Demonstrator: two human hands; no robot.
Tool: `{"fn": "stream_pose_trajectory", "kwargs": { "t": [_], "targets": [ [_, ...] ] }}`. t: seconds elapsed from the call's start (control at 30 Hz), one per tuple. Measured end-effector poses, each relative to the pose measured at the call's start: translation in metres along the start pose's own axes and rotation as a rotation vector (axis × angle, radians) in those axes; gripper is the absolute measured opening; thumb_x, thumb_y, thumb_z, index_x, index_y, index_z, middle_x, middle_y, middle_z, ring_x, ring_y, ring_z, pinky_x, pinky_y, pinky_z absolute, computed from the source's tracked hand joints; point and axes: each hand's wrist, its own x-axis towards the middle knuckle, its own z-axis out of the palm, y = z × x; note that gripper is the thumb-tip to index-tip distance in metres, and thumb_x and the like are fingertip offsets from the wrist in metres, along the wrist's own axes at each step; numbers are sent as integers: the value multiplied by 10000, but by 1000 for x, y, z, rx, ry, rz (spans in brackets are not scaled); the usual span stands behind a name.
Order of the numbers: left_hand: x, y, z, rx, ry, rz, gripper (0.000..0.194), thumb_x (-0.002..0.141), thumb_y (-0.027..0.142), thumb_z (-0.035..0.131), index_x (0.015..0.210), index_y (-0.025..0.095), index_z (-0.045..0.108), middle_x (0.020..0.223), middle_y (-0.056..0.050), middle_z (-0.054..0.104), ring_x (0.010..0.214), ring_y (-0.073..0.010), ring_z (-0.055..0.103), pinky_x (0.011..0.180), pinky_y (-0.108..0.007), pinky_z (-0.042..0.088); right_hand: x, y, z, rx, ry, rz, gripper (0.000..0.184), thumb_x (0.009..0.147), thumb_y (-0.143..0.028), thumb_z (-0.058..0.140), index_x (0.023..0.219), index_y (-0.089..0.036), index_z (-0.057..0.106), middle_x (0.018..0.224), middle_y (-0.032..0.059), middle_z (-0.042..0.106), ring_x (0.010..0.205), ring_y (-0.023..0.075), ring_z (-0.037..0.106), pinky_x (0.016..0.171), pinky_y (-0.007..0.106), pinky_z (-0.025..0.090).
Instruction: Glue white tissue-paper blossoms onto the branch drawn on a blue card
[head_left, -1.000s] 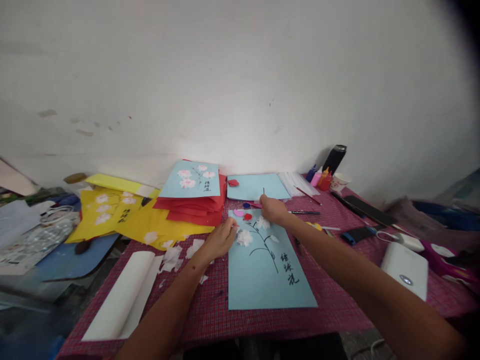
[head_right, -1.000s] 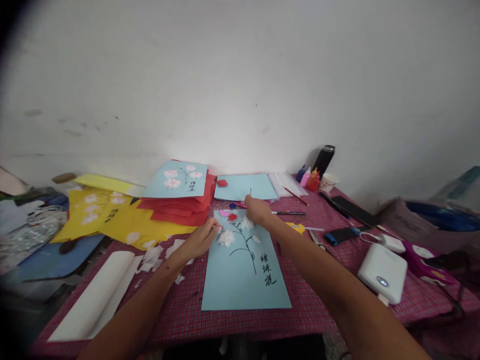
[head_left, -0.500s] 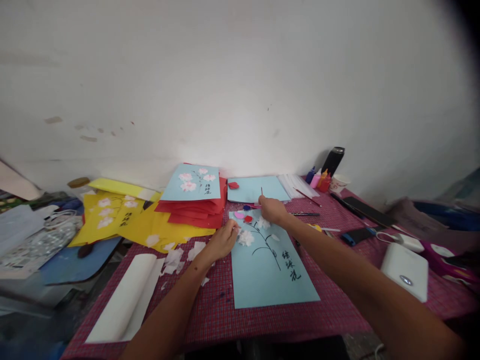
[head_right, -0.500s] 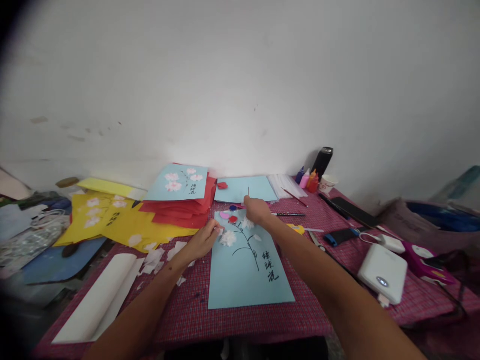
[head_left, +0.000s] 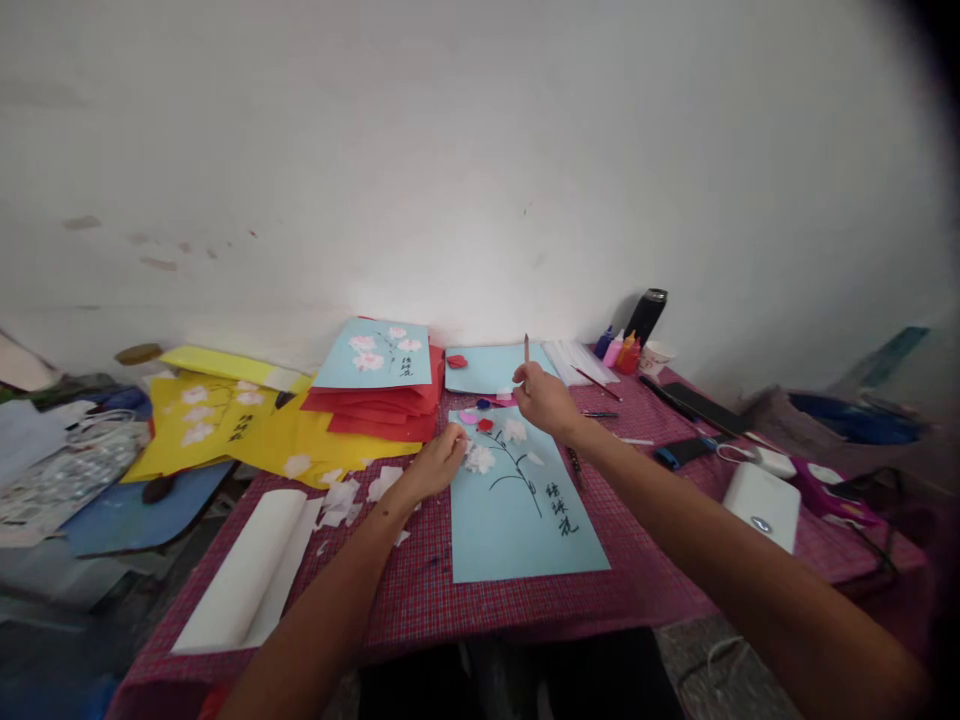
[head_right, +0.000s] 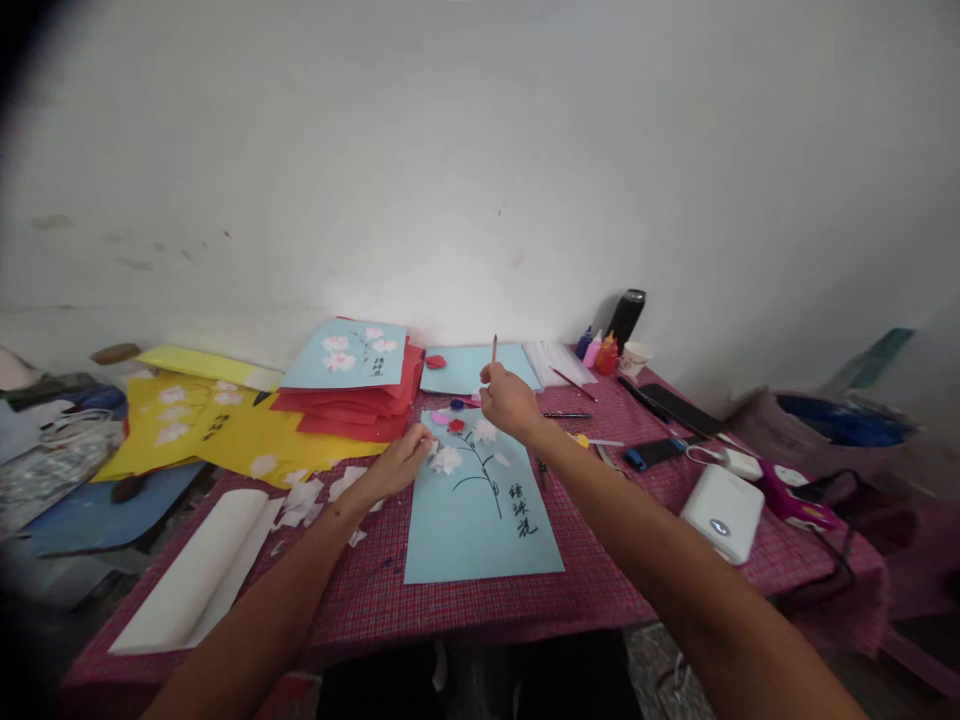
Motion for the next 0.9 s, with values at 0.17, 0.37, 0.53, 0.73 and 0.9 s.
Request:
{"fn": "stream_pose_trajectory", "kwargs": {
  "t": [0.17, 0.37, 0.53, 0.73, 0.9],
  "targets": [
    [2, 8, -9, -98, 94, -33, 180, 951, 344, 425, 909, 200, 525, 827, 9, 549, 774, -165, 518, 723, -283, 392, -57, -23, -11, 697, 230, -152, 284, 1022, -358, 394, 1199, -201, 551, 949, 50, 704, 744, 161, 655, 703, 292, 495],
    [2, 22, -17, -643, 328, -244, 211, 811, 373, 641, 792, 179, 561, 763, 9, 588, 709, -135, 551, 688, -255, 457, -70, -48, -2, 1050, 242, -163, 367, 1012, -406, 408, 1226, -221, 642, 856, 26, 646, 614, 126, 580, 583, 267, 483],
    [-3, 28, -21, -881, 337, -411, 271, 720, 355, 756, 803, 151, 598, 764, -17, 631, 682, -146, 625, 657, -287, 525, -61, -56, 17, 1114, 300, -60, 209, 911, -370, 613, 1013, -202, 684, 779, 17, 640, 622, 136, 572, 554, 249, 467],
    [-6, 24, -13, -849, 401, -419, 295, 705, 343, 771, 883, 132, 665, 794, -38, 676, 685, -149, 651, 624, -274, 553, -87, -46, 35, 1141, 252, -145, 171, 959, -295, 542, 1038, -205, 664, 736, 10, 627, 615, 134, 585, 567, 256, 473],
    [-8, 16, -5, -782, 338, -431, 344, 740, 366, 756, 982, 127, 704, 909, -84, 724, 755, -173, 681, 669, -295, 582, -91, -47, 36, 1052, 215, -240, 141, 959, -250, 530, 993, -207, 659, 757, 18, 656, 649, 137, 617, 591, 257, 488]
  ]
}}
